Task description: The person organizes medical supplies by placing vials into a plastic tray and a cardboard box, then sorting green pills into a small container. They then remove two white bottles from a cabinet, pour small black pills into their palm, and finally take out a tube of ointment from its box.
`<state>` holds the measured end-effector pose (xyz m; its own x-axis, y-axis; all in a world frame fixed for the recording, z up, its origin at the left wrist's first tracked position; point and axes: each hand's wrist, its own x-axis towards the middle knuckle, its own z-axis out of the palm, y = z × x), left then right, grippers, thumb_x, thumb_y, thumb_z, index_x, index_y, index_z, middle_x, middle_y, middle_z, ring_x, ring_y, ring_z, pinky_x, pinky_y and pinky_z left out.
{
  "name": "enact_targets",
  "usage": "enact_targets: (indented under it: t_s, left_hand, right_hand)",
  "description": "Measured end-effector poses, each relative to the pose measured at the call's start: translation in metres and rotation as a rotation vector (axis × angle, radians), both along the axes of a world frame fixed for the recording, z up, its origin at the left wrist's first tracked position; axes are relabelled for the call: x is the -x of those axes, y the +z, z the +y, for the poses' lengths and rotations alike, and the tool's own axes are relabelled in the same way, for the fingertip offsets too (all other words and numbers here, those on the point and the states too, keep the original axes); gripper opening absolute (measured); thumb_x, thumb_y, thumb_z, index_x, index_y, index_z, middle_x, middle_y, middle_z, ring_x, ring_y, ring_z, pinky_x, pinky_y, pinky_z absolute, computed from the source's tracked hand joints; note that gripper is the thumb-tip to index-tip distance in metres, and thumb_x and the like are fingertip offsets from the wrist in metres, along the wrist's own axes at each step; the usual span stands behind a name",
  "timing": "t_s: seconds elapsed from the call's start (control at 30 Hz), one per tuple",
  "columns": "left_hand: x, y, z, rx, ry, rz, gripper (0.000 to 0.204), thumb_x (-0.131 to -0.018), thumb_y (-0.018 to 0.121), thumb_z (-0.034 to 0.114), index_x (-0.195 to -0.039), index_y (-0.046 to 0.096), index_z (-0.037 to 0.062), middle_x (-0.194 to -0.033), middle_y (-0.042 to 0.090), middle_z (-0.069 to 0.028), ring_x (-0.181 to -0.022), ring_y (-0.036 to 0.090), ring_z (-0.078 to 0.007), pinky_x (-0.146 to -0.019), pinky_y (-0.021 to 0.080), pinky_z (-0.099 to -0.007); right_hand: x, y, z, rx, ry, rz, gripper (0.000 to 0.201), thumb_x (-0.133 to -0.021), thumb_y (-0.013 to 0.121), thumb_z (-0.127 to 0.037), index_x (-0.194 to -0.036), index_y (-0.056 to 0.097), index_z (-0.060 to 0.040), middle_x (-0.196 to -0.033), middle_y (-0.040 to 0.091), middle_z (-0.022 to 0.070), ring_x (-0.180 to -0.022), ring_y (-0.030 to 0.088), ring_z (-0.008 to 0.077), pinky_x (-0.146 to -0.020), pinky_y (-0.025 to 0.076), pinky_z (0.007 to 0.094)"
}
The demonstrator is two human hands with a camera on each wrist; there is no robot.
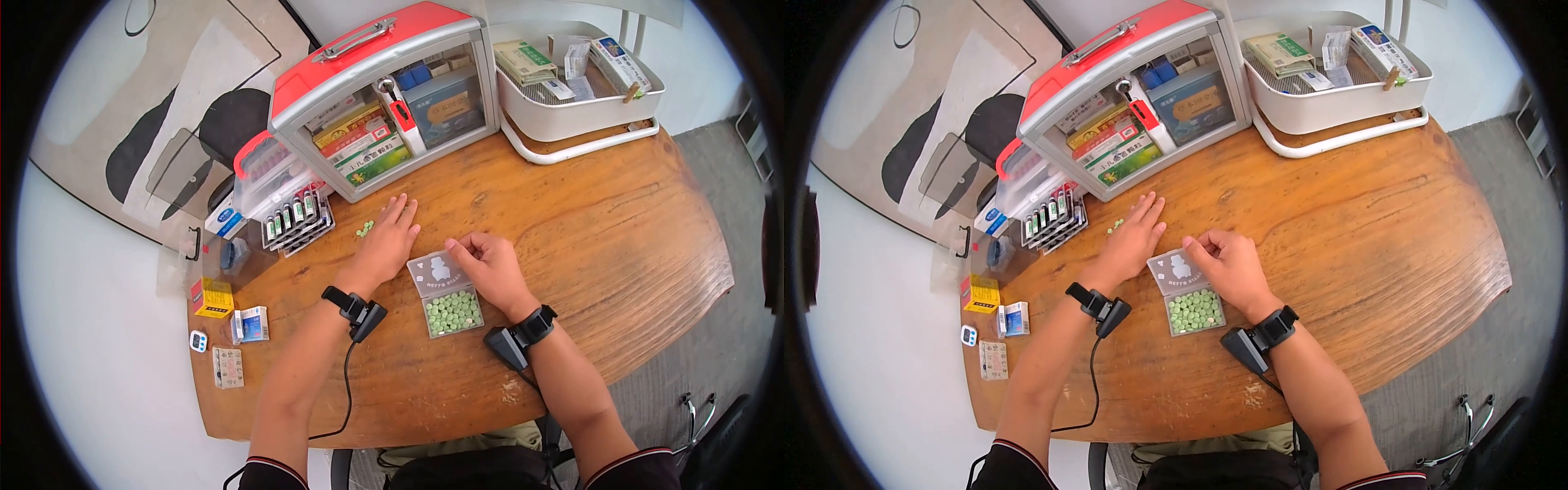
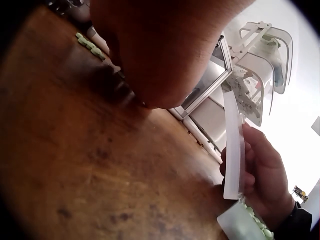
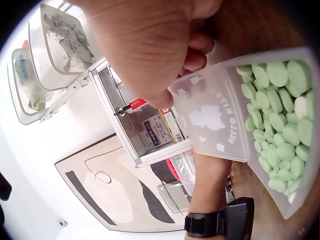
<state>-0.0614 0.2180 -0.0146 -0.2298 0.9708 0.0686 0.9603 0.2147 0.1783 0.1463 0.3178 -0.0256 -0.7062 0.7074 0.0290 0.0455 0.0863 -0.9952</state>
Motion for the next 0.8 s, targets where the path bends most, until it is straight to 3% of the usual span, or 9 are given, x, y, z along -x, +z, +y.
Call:
enact_targets:
  t_s: [0.23,0.57,0.67,0.7,0.8]
  left_hand:
    - [-0.014,-0.008,-0.021,-0.047,-0.047,0.054,0.056,-0.105,0.052,0.024,-0.149,0.039,-0.0077,-0.158,0.034,-0.0267,-0.148,0.032,-0.0405,-0.121,0.032,-0.0448]
    - [-0.068,0.01,-0.122,0.069,-0.026,-0.024,0.052,-0.103,0.053,0.018,-0.148,0.041,-0.0065,-0.158,0.034,-0.0249,-0.148,0.033,-0.0391,-0.121,0.032,-0.0434]
    - [-0.075,0.009,-0.139,0.063,0.019,-0.086,0.051,-0.103,0.055,0.016,-0.148,0.042,-0.0023,-0.159,0.035,-0.023,-0.147,0.035,-0.0391,-0.119,0.035,-0.0425]
    - [-0.075,0.009,-0.14,0.026,0.05,-0.134,0.048,-0.102,0.056,0.018,-0.146,0.046,-0.0005,-0.156,0.04,-0.0202,-0.144,0.04,-0.0367,-0.115,0.04,-0.042]
    - [-0.071,0.019,-0.145,-0.035,0.113,-0.238,0.043,-0.101,0.06,0.018,-0.14,0.054,0.0028,-0.149,0.05,-0.0182,-0.136,0.05,-0.0355,-0.108,0.047,-0.0404]
  right_hand:
    - [0.002,-0.005,-0.001,-0.002,-0.018,0.012,0.037,-0.093,0.072,-0.031,-0.087,0.072,0.0047,-0.068,0.069,0.0129,-0.06,0.062,0.0163,-0.058,0.05,0.0314]
    - [0.005,-0.002,-0.009,-0.068,-0.041,-0.04,0.037,-0.094,0.071,-0.03,-0.084,0.072,0.0053,-0.066,0.067,0.0147,-0.058,0.063,0.0197,-0.057,0.05,0.0328]
    - [0.008,-0.004,-0.035,-0.107,0.037,-0.006,0.037,-0.094,0.072,-0.031,-0.085,0.072,0.0051,-0.067,0.068,0.0151,-0.058,0.064,0.021,-0.057,0.05,0.0329]
    - [0.008,-0.004,-0.037,-0.106,0.048,-0.01,0.037,-0.094,0.072,-0.031,-0.085,0.072,0.0051,-0.067,0.068,0.0151,-0.058,0.064,0.021,-0.057,0.05,0.0329]
    - [0.009,-0.007,-0.034,-0.083,0.055,0.019,0.039,-0.094,0.072,-0.032,-0.083,0.071,0.005,-0.065,0.066,0.013,-0.057,0.058,0.0146,-0.054,0.047,0.0309]
